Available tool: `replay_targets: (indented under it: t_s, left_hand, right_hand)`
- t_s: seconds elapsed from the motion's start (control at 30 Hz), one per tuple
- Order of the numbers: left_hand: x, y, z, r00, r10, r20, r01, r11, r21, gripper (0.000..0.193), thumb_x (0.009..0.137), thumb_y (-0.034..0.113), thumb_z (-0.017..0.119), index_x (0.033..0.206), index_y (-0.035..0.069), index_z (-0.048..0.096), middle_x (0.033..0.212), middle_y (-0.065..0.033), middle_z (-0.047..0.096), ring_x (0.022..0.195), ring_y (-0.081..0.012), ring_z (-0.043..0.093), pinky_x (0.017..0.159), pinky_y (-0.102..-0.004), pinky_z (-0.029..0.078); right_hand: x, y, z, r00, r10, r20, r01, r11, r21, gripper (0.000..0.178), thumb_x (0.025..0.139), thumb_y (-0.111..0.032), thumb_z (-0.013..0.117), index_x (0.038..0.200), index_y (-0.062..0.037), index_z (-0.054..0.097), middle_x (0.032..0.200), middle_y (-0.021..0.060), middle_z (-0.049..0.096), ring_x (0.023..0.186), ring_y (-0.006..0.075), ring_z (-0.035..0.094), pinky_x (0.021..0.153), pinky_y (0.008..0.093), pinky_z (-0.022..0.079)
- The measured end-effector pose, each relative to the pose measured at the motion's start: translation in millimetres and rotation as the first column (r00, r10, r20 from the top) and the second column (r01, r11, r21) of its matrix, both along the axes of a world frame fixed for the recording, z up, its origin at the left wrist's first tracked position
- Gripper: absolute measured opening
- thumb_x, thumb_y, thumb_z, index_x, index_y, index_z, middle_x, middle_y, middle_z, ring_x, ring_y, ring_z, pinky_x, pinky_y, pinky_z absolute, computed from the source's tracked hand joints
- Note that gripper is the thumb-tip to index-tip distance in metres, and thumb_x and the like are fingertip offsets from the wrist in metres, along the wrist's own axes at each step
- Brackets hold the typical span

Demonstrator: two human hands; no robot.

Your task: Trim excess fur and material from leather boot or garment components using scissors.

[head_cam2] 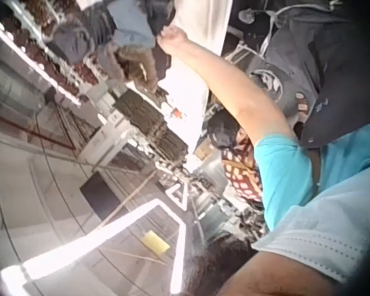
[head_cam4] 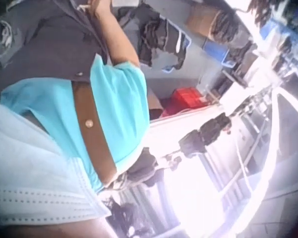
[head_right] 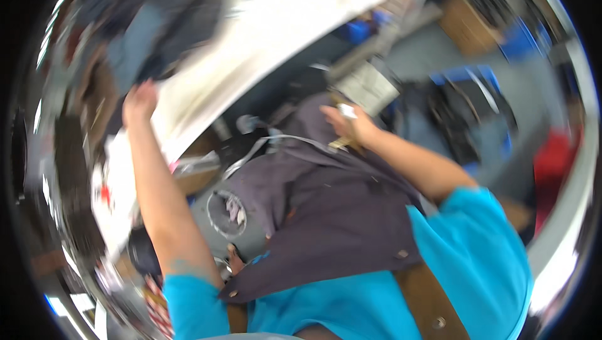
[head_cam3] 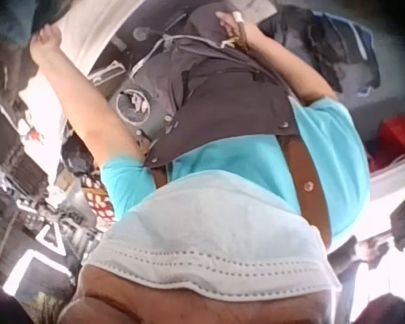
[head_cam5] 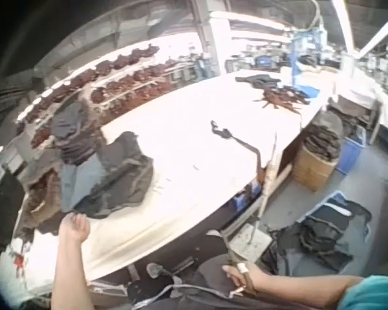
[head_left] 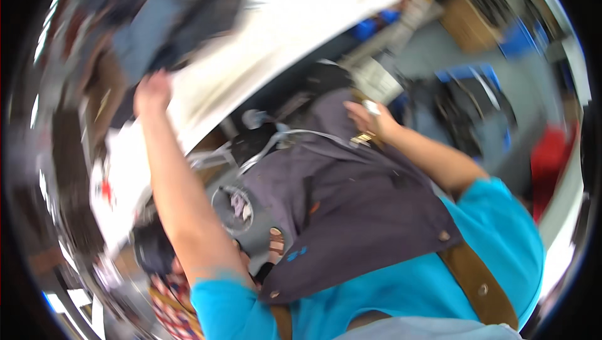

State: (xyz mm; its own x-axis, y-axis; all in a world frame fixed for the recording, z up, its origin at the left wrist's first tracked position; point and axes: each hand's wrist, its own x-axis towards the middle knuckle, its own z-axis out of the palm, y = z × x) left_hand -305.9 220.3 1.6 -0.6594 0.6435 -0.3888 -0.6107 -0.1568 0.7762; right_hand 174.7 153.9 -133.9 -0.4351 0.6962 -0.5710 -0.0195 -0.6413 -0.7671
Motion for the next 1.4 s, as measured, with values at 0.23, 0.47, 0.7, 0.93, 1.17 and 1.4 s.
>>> replay_targets:
  t_s: [0.23, 0.47, 0.7, 0.93, 1.17, 1.4]
  left_hand:
    - [222, -99, -70, 0.722, -0.556, -0.413, 0.485, 0.831, -0.271, 0.022, 0.087, 0.017, 0.056, 0.102, 0.001, 0.056, 0.082, -0.0044, 0.058, 0.072, -0.0105, 0.053, 0.066, -0.0208, 0.043]
    - [331, -182, -98, 0.619, -0.783, -0.064, 0.754, 0.615, -0.230, 0.033, 0.089, 0.018, 0.052, 0.117, 0.001, 0.047, 0.102, -0.0053, 0.056, 0.087, -0.0111, 0.053, 0.077, -0.0238, 0.042]
    - [335, -180, -94, 0.508, -0.851, -0.131, 0.754, 0.513, -0.410, 0.031, 0.089, 0.017, 0.052, 0.116, 0.001, 0.049, 0.102, -0.0070, 0.056, 0.090, -0.0116, 0.054, 0.078, -0.0224, 0.042]
    - [352, -165, -95, 0.485, -0.864, -0.135, 0.778, 0.497, -0.386, 0.029, 0.089, 0.017, 0.052, 0.114, 0.001, 0.051, 0.100, -0.0068, 0.057, 0.089, -0.0115, 0.054, 0.077, -0.0229, 0.043]
    - [365, -158, -92, 0.501, -0.855, -0.131, 0.755, 0.506, -0.417, 0.026, 0.089, 0.014, 0.051, 0.112, 0.001, 0.053, 0.098, -0.0067, 0.057, 0.088, -0.0116, 0.054, 0.077, -0.0225, 0.043]
    - [365, -165, -86, 0.505, -0.853, -0.132, 0.734, 0.505, -0.454, 0.026, 0.089, 0.013, 0.052, 0.111, 0.001, 0.054, 0.097, -0.0062, 0.058, 0.087, -0.0108, 0.054, 0.076, -0.0224, 0.043]
  right_hand:
    - [-10, -8, -10, 0.982, -0.182, 0.045, 0.173, 0.973, 0.153, 0.026, 0.080, -0.029, 0.065, 0.078, -0.0061, 0.054, 0.057, -0.0023, 0.048, 0.046, 0.0055, 0.044, 0.042, 0.0216, 0.035]
    - [-16, -46, 18, 0.945, 0.070, 0.319, -0.217, 0.865, 0.453, 0.028, 0.078, -0.024, 0.069, 0.084, -0.0006, 0.055, 0.068, 0.0044, 0.058, 0.065, 0.0123, 0.056, 0.058, 0.0301, 0.047]
    - [78, -7, -3, 0.803, -0.573, 0.166, 0.537, 0.816, 0.216, 0.033, 0.079, -0.036, 0.065, 0.075, -0.0060, 0.051, 0.058, 0.0003, 0.048, 0.051, 0.0096, 0.047, 0.047, 0.0256, 0.039]
    - [314, 30, -159, -0.006, -0.946, -0.325, 1.000, -0.015, 0.024, 0.048, 0.074, -0.039, 0.069, 0.098, -0.0004, 0.055, 0.082, 0.0143, 0.061, 0.067, 0.0250, 0.058, 0.061, 0.0362, 0.048]
    - [329, 42, -135, -0.271, -0.653, 0.707, 0.947, -0.048, 0.319, 0.078, 0.051, -0.046, 0.082, 0.102, 0.0060, 0.056, 0.105, 0.0158, 0.060, 0.092, 0.0301, 0.059, 0.081, 0.0367, 0.047]
    - [341, 88, -172, -0.362, -0.381, 0.850, 0.871, -0.464, 0.163, 0.066, 0.035, -0.040, 0.089, 0.087, -0.0071, 0.064, 0.088, 0.0062, 0.066, 0.076, 0.0222, 0.063, 0.070, 0.0336, 0.050]
